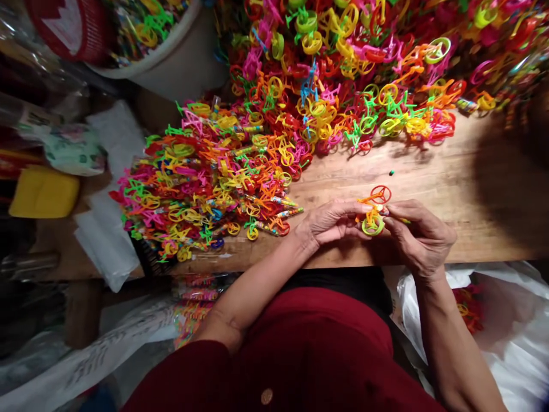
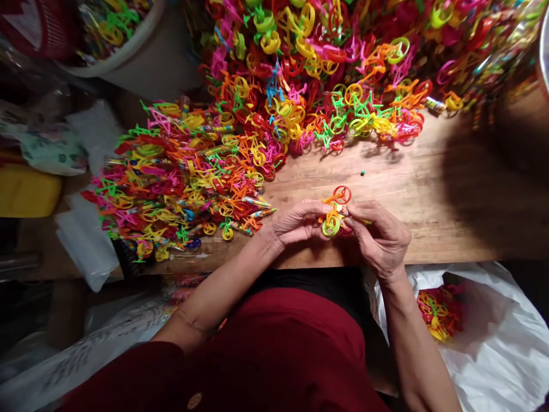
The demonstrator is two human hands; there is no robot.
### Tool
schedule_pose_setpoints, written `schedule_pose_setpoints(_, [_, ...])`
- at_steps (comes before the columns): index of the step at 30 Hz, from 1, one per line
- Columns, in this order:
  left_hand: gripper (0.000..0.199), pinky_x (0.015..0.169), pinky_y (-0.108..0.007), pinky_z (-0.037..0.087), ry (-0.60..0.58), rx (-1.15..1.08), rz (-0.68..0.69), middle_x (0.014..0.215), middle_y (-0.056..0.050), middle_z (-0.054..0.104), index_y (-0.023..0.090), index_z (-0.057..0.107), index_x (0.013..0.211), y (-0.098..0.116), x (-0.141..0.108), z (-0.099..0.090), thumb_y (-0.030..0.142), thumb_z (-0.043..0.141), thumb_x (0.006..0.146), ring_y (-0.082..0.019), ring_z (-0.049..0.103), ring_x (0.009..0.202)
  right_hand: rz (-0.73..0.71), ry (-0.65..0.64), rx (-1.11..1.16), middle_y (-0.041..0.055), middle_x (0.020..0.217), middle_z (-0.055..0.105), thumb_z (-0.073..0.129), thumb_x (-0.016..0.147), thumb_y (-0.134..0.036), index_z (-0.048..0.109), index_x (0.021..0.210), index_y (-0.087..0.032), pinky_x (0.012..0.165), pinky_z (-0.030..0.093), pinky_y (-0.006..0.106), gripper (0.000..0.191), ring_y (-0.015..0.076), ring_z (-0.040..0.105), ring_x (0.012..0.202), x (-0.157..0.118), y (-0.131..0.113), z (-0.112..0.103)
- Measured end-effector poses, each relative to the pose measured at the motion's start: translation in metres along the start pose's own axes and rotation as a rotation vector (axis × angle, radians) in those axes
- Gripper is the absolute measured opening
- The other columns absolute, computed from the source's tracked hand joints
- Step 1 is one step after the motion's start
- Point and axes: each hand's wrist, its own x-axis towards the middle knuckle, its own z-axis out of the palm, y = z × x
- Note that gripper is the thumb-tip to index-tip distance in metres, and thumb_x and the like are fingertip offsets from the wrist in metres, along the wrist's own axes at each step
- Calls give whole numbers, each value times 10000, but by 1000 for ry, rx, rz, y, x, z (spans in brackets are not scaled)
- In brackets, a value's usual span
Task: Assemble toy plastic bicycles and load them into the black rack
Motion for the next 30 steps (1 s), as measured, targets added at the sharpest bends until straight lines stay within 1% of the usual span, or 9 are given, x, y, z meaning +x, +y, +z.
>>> schedule_pose_setpoints(4, [104, 554, -246, 590, -28, 140, 10, 742, -101, 746, 48, 721, 862, 4, -2, -6, 67, 619, 850, -142, 678, 593, -94, -220, -129, 38, 992, 777, 722, 851, -122, 758, 1097, -295, 699, 598, 318, 302, 192, 743, 829, 9, -8, -14])
schedule_pose_setpoints(8, [50, 502, -229, 569, -7, 189, 5, 725, -104, 733, 43, 706, 822, 4, 0, -9, 79, 687, 793, -147, 677, 570, -78, -440, -167, 40, 966, 778, 684, 897, -178, 750, 1086, -293, 684, 596, 314, 231, 206, 753, 828, 20, -19, -26])
schedule_pose_setpoints(16, [120, 522, -218, 555, 11, 216, -13, 716, -81, 733, 66, 721, 795, -2, -3, -16, 132, 773, 710, -130, 659, 577, -76, -505, -261, 9, 850, 770, 669, 909, -222, 752, 963, -255, 628, 533, 269, 104, 163, 732, 720, 28, -21, -24])
schedule_pose_setpoints(21, [162, 504, -208, 515, 111, 276, 99, 693, -46, 712, 83, 734, 785, 6, -20, -19, 165, 793, 658, -104, 607, 551, -46, -531, -205, 2, 831, 758, 622, 917, -262, 745, 892, -281, 669, 542, 306, 127, 171, 709, 745, 38, -25, 0])
schedule_pose_setpoints(24, [197, 511, -213, 487, 165, 443, 262, 733, -41, 705, 100, 736, 829, 28, -39, -23, 230, 807, 700, -90, 579, 546, -24, -450, -121, 9, 867, 743, 648, 926, -278, 744, 1014, -262, 651, 542, 293, 131, 141, 674, 706, 42, -31, 15])
schedule_pose_setpoints(26, [180, 516, -193, 436, 286, 610, 469, 758, -25, 699, 117, 725, 868, 52, -60, -29, 248, 786, 759, -65, 542, 548, 30, -354, -35, 14, 909, 728, 690, 912, -292, 695, 1209, -239, 559, 500, 261, 302, 111, 625, 633, 44, -32, 15])
schedule_pose_setpoints(27, [150, 531, -183, 409, 410, 700, 593, 767, -16, 695, 123, 713, 876, 66, -72, -33, 230, 766, 786, -58, 532, 571, 60, -280, -21, 23, 930, 725, 708, 903, -299, 665, 1275, -229, 527, 473, 251, 381, 103, 607, 616, 44, -30, 10])
schedule_pose_setpoints(28, [135, 566, -184, 404, 568, 796, 714, 766, -1, 687, 130, 703, 898, 80, -84, -36, 207, 757, 801, -59, 531, 606, 81, -190, -46, 37, 939, 727, 720, 896, -306, 660, 1294, -219, 511, 452, 248, 412, 102, 598, 610, 43, -27, 3])
schedule_pose_setpoints(30, [202, 725, -229, 453, 835, 948, 880, 825, 14, 682, 157, 690, 986, 98, -106, -41, 176, 774, 803, -100, 568, 768, 109, -15, -202, 69, 929, 743, 702, 908, -306, 719, 1206, -201, 532, 452, 264, 316, 121, 616, 631, 39, -16, -14])
